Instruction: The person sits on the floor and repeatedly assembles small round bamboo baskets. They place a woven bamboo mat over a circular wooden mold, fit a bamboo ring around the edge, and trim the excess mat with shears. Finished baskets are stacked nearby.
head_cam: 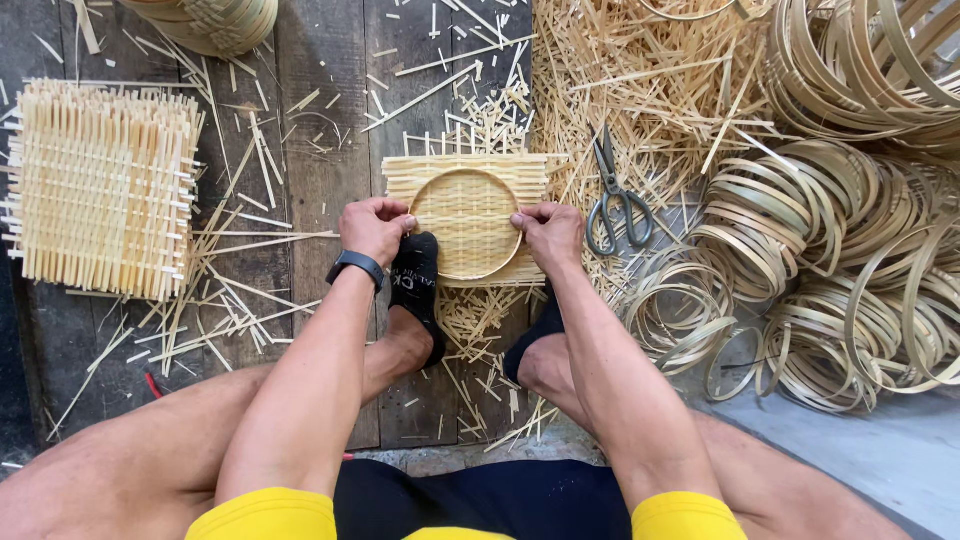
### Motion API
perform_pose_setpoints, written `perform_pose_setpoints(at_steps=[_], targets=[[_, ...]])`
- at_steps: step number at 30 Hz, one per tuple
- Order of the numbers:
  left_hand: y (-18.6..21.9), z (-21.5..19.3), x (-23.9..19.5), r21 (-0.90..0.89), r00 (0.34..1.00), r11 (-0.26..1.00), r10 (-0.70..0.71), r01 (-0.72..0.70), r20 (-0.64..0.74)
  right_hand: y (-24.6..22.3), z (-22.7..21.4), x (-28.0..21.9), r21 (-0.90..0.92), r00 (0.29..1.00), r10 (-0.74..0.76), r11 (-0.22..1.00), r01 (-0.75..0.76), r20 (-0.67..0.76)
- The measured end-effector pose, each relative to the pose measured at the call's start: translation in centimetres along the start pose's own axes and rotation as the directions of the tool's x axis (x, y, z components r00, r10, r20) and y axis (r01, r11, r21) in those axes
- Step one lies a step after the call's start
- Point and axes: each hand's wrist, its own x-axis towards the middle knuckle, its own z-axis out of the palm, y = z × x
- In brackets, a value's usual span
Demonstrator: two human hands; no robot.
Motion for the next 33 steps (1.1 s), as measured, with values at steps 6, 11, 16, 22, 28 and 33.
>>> perform_pose_setpoints(at_steps=[6,11,16,22,28,33], targets=[[-1.1,0.2,-0.6,-0.064,0.996,0.994,-0.085,0.087,0.033,-0.1,-0.5,0.6,-0.001,0.996,0.037,0.999,-0.037,0.076],[-1.5,-0.1,-0.1,-0.203,0.992,0.974,-0.082,0.099,0.094,0.2,-1.3,2.0,-0.101,0.99,0.026,0.995,-0.012,0.139],[1.4,-1.8,0.4,-0.053,0.961,0.979,-0.18,0.195,0.211,-3.9,-3.0,2.9,-0.157,0.933,0.07,0.987,-0.014,0.354],[5.6,1.0,2.9,0.317,0.792,0.729,0.588,-0.607,0.163,-9.4,0.7,-3.2,-0.558,0.8,-0.284,0.593,0.58,0.528],[4.1,4.2,3.6,0.105,0.717,0.709,0.686,-0.697,0.126,-6.6,5.7,-5.7,-0.595,0.654,-0.536,0.312,0.741,0.534],[3.3,5.1,3.3,0.01,0.817,0.821,0.567,-0.571,0.107,-4.8,6.2,-5.3,-0.609,0.614,-0.606,0.254,0.751,0.505]])
